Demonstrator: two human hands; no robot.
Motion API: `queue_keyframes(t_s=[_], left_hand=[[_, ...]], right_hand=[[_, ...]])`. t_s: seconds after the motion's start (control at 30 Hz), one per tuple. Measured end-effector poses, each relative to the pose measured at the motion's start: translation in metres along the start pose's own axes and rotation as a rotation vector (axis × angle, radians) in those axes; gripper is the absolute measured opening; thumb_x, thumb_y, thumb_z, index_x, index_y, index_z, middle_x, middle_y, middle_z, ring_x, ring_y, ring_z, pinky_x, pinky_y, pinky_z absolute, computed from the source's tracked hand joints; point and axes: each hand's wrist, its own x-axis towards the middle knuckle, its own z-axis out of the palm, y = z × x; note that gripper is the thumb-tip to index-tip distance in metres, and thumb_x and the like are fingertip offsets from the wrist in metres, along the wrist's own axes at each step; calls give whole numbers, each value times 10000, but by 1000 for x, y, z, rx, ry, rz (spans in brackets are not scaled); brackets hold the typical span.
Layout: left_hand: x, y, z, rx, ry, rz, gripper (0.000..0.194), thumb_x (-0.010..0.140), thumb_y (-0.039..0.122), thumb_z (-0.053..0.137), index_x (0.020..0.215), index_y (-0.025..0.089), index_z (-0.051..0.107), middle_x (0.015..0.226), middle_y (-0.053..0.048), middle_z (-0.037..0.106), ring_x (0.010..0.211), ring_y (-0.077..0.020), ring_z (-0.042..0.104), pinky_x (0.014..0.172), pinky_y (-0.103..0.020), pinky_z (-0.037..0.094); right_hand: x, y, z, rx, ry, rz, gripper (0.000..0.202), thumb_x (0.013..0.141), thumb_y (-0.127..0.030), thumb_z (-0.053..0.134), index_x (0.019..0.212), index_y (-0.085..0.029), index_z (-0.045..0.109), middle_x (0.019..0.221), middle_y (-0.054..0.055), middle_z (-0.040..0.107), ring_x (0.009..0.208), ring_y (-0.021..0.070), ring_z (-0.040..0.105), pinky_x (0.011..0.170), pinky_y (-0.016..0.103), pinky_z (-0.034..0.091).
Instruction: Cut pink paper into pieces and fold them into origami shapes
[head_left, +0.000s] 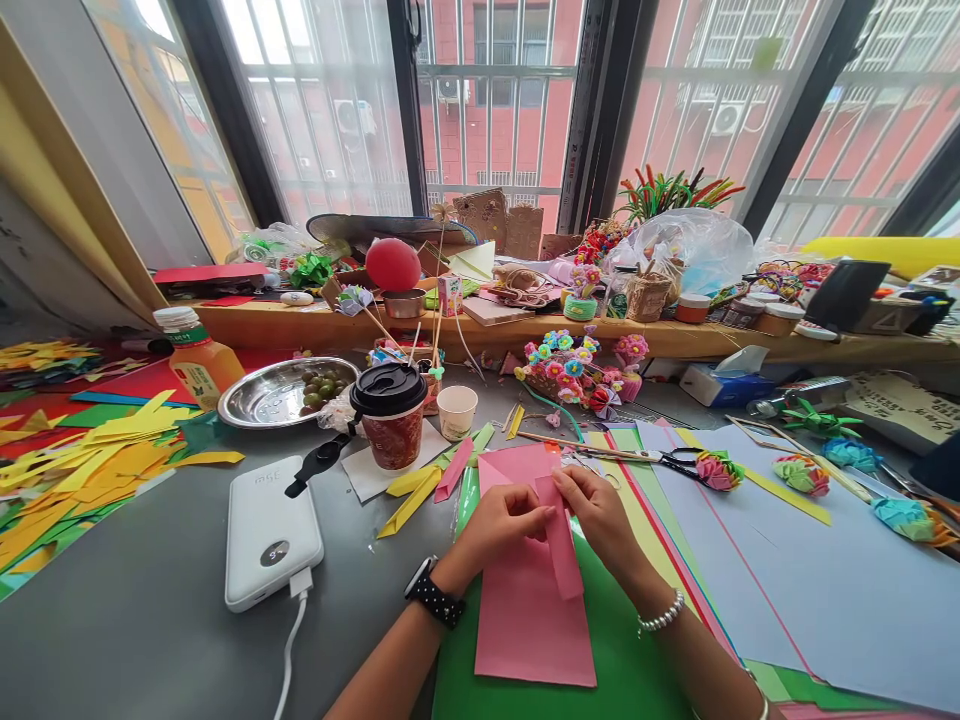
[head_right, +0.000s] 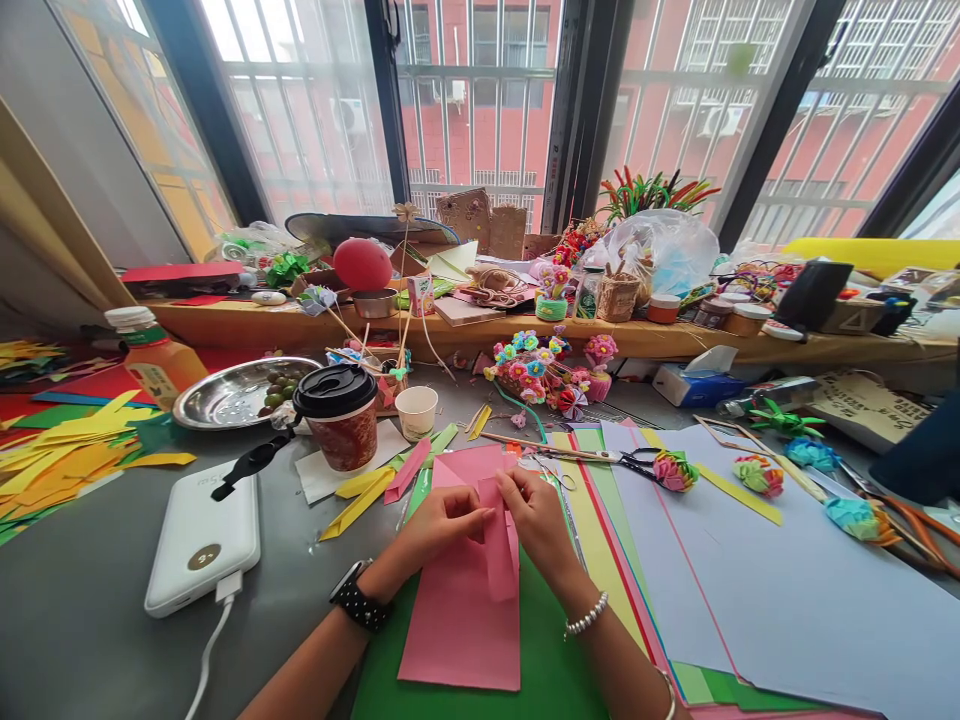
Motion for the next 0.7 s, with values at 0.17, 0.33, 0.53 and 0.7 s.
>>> queue_keyframes(t_s=[0.17, 0.33, 0.53, 0.7], left_hand=[[0, 2, 0, 62, 63, 48, 327, 701, 434, 504, 556, 142, 524, 522, 7, 539, 510, -114, 524, 502, -199, 414], [0, 0, 0, 115, 128, 78, 340, 704, 443, 497, 547, 145, 538, 526, -9, 561, 516, -128, 538, 493, -203, 417], [0, 0, -4, 166, 202, 109, 344, 702, 469, 479, 576, 152, 523, 531, 7, 529, 510, -123, 528, 479, -201, 408], [-1, 1, -5, 316, 234, 180, 343, 754, 426, 411, 545, 168, 497, 481, 24, 501, 462, -102, 473, 476, -199, 349]], right_hand=[[0, 2, 0, 125, -48, 53, 321, 741, -441, 461, 562, -176, 487, 518, -33, 412, 502, 105, 379, 471, 218, 315], [1, 1, -2, 243, -82, 123, 267, 700, -417, 535, 661, -155, 568, 625, 9, 534, 582, 126, 472, 536, 226, 381], [1, -6, -4, 206, -202, 158, 248, 675, -397, 556, 607, -158, 567, 570, -20, 514, 543, 111, 457, 508, 219, 355], [1, -4, -3, 220, -266, 161, 217, 703, -357, 533, 605, -164, 544, 559, -37, 474, 523, 92, 412, 478, 204, 313]])
